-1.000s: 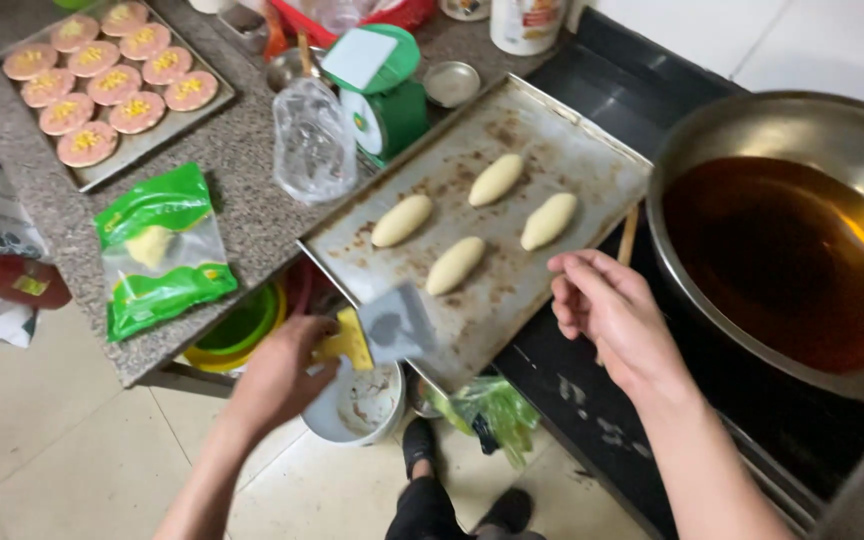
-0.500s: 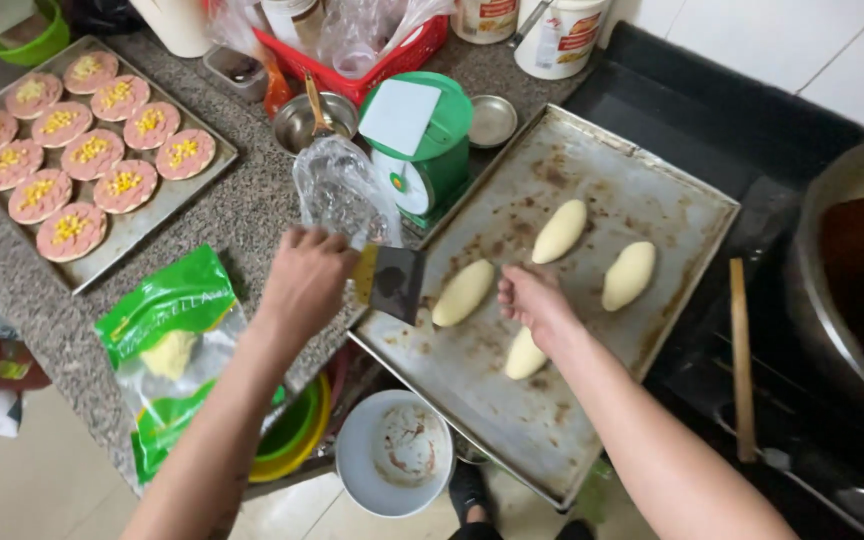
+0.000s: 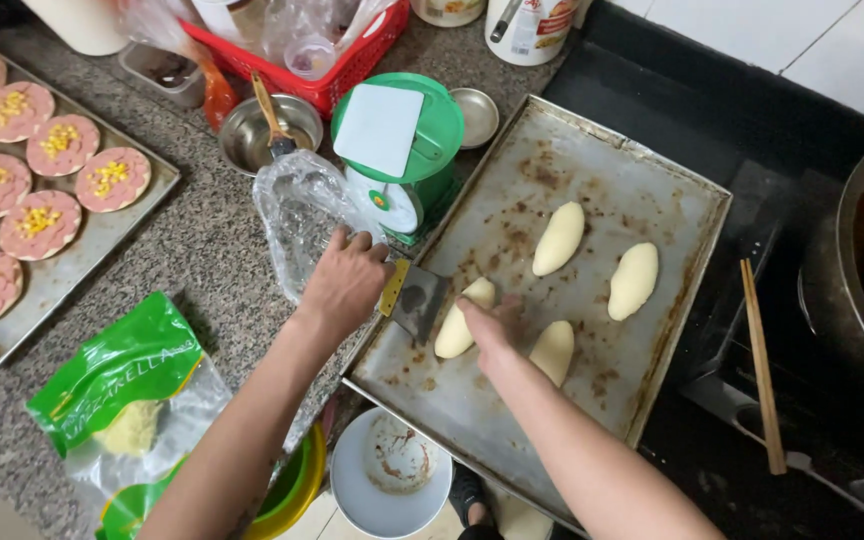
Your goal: Frying donuts and bread dough in a pan of hot oil and transferring them to a tray.
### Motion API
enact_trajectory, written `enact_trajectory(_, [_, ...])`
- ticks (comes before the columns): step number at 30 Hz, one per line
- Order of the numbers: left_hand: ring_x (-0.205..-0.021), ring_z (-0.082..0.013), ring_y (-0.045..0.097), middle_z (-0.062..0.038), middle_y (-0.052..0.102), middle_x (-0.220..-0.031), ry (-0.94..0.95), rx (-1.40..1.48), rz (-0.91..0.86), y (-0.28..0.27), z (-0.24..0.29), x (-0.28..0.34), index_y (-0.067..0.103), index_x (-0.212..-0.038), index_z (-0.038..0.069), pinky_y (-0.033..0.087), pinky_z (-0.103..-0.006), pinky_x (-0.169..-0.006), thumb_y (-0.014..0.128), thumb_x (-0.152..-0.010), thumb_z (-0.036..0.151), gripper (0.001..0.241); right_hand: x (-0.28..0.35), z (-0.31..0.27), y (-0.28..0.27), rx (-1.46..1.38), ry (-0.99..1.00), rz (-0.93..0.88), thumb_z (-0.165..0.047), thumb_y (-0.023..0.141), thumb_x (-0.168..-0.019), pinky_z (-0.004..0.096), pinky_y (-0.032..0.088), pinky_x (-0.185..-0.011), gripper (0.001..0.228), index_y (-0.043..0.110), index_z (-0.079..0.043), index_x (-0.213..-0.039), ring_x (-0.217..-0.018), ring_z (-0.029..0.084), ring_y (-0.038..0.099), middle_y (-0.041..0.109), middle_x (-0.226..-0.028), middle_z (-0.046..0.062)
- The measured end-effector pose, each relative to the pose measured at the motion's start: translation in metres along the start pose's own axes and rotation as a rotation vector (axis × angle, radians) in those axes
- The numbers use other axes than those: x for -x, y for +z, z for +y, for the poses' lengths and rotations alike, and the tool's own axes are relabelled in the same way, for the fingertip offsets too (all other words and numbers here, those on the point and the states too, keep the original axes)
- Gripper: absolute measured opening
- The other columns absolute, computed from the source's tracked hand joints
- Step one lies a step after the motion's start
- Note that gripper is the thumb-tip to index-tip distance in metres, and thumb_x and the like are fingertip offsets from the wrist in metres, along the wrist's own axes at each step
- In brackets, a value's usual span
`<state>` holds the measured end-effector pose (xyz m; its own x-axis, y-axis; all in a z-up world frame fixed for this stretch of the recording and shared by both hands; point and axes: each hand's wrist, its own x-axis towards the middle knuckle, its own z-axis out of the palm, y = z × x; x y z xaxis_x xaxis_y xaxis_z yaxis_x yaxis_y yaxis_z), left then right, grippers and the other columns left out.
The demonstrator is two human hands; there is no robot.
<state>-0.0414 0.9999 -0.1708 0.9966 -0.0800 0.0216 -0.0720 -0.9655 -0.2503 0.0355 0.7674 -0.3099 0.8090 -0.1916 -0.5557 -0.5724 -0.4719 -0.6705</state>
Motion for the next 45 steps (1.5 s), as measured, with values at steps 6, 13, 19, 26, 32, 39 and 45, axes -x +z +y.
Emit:
enact_trajectory(6, [-0.105,-0.0221,0.068,0.005,0.079,-0.102,0.041,-0.050,0.029,-0.009,0.006,-0.007,0.090,-0.107,0.032,0.047,-0.0547,-0.115,0.076,-0.098,0.012,0.026,-0.001,0.008,0.008,0.182,0.016,0.045,-0.070,0.102,-0.074,0.055,0.047,-0.120,0.112,0.058,-0.016,-0.161,-0.144,0.044,0.068,0.066,-0.148,0.018])
enact_trajectory(13, [-0.110,-0.0213,0.069,0.003,0.080,-0.104,0.089,0.005,0.076,0.011,0.010,-0.016,0.089,-0.101,0.035,0.047,-0.0496,-0.114,0.074,-0.098,0.024,0.019,0.024,0.002,-0.003,0.126,-0.010,0.027,-0.051,0.102,-0.083,0.056,0.050,-0.120,0.094,0.062,-0.009,-0.156,-0.143,0.049,0.068,0.067,-0.145,0.022])
enact_trajectory(19, [-0.112,-0.0224,0.069,0.002,0.080,-0.104,0.109,0.036,0.084,0.005,0.013,-0.018,0.089,-0.102,0.035,0.047,-0.0483,-0.111,0.077,-0.094,0.029,0.016,0.039,-0.008,-0.023,0.004,-0.052,0.060,-0.037,0.102,-0.083,0.055,0.061,-0.115,0.086,0.066,0.000,-0.153,-0.138,0.049,0.075,0.076,-0.139,0.028])
enact_trajectory(26, [-0.117,-0.0213,0.068,0.004,0.079,-0.109,0.054,0.183,0.113,0.002,0.013,-0.004,0.087,-0.103,0.033,0.048,-0.0461,-0.116,0.089,-0.082,0.039,0.022,0.060,-0.018,-0.043,-0.092,-0.077,0.006,-0.036,0.099,-0.086,0.050,0.065,-0.113,0.089,0.061,-0.004,-0.160,-0.142,0.041,0.074,0.075,-0.146,0.024])
enact_trajectory(32, [-0.122,-0.0210,0.068,0.004,0.079,-0.116,-0.004,0.288,0.100,-0.047,0.010,0.013,0.086,-0.108,0.031,0.046,-0.0463,-0.119,0.088,-0.085,0.041,0.025,0.086,-0.046,-0.091,-0.159,-0.174,-0.079,-0.031,0.096,-0.089,0.054,0.064,-0.115,0.100,0.049,0.004,-0.170,-0.146,0.047,0.071,0.070,-0.153,0.033])
enact_trajectory(39, [-0.129,-0.0215,0.069,0.007,0.081,-0.122,-0.052,0.516,0.143,-0.142,0.028,0.020,0.088,-0.123,0.035,0.044,-0.0481,-0.116,0.087,-0.089,0.037,0.033,0.119,-0.088,-0.195,-0.408,-0.301,-0.171,-0.021,0.093,-0.091,0.056,0.067,-0.103,0.099,0.047,0.005,-0.173,-0.131,0.045,0.076,0.073,-0.144,0.035])
enact_trajectory(45, [-0.133,-0.0212,0.068,0.007,0.080,-0.125,-0.068,0.517,0.246,-0.190,0.054,0.003,0.085,-0.134,0.036,0.045,-0.0465,-0.118,0.090,-0.087,0.036,0.047,0.131,-0.129,-0.321,-0.563,-0.531,-0.122,-0.014,0.090,-0.095,0.053,0.066,-0.101,0.085,0.053,0.005,-0.168,-0.127,0.039,0.070,0.069,-0.141,0.030])
